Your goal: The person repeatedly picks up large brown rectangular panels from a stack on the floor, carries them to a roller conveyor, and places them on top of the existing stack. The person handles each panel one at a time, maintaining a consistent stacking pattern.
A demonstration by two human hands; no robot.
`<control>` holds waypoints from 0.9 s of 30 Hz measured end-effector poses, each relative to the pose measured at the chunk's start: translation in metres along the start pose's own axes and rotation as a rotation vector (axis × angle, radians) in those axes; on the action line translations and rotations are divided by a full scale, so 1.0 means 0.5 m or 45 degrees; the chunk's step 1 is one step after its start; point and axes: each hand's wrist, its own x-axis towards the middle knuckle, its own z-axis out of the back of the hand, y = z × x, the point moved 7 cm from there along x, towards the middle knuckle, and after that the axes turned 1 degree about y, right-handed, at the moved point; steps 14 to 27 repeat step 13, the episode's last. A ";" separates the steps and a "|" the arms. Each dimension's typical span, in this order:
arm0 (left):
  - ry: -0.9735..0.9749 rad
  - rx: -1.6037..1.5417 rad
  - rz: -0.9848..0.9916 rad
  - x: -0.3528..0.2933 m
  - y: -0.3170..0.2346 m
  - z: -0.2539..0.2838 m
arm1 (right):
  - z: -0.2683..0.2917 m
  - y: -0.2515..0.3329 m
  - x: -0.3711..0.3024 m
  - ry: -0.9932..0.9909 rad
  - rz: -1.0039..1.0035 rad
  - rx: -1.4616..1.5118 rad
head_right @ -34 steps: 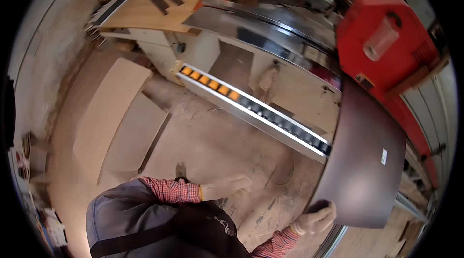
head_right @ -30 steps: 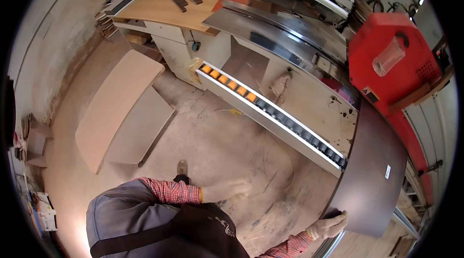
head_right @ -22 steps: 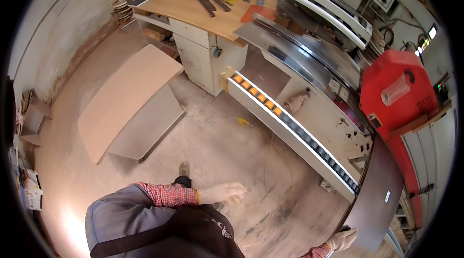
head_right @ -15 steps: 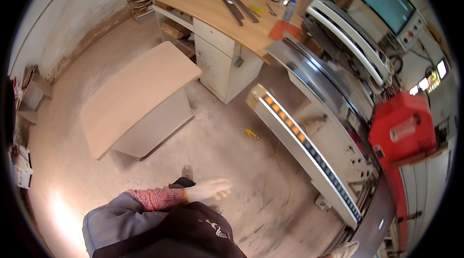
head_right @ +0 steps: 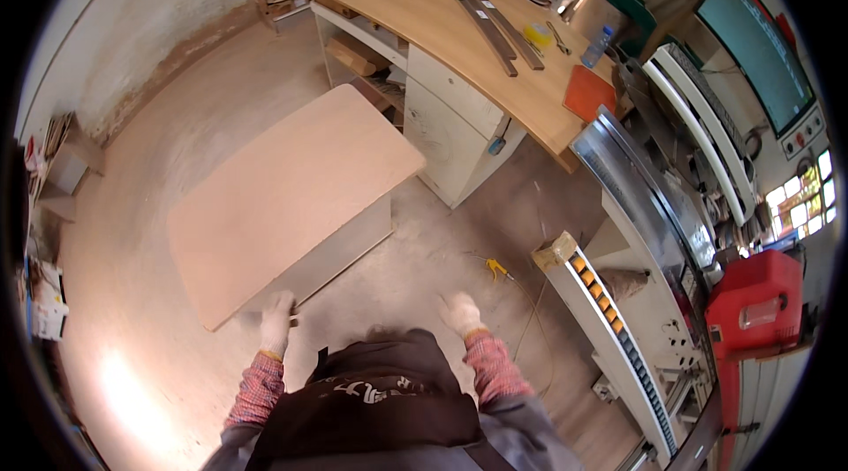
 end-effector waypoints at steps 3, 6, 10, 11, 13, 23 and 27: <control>-0.349 -0.085 0.291 0.027 0.031 0.077 | 0.039 0.036 0.171 -0.095 0.105 0.039; -0.558 0.080 0.363 0.094 0.130 0.151 | 0.088 0.103 0.368 -0.102 0.122 -0.006; -0.791 0.047 0.496 0.110 0.102 0.178 | 0.093 0.174 0.671 -0.355 0.330 0.058; -0.806 0.079 0.577 0.132 0.130 0.196 | 0.032 0.275 0.763 -0.217 0.568 -0.185; -0.900 0.108 0.725 0.109 0.223 0.249 | -0.217 0.410 0.889 -0.031 0.990 -0.654; -0.900 0.108 0.725 0.109 0.223 0.249 | -0.217 0.410 0.889 -0.031 0.990 -0.654; -0.900 0.108 0.725 0.109 0.223 0.249 | -0.217 0.410 0.889 -0.031 0.990 -0.654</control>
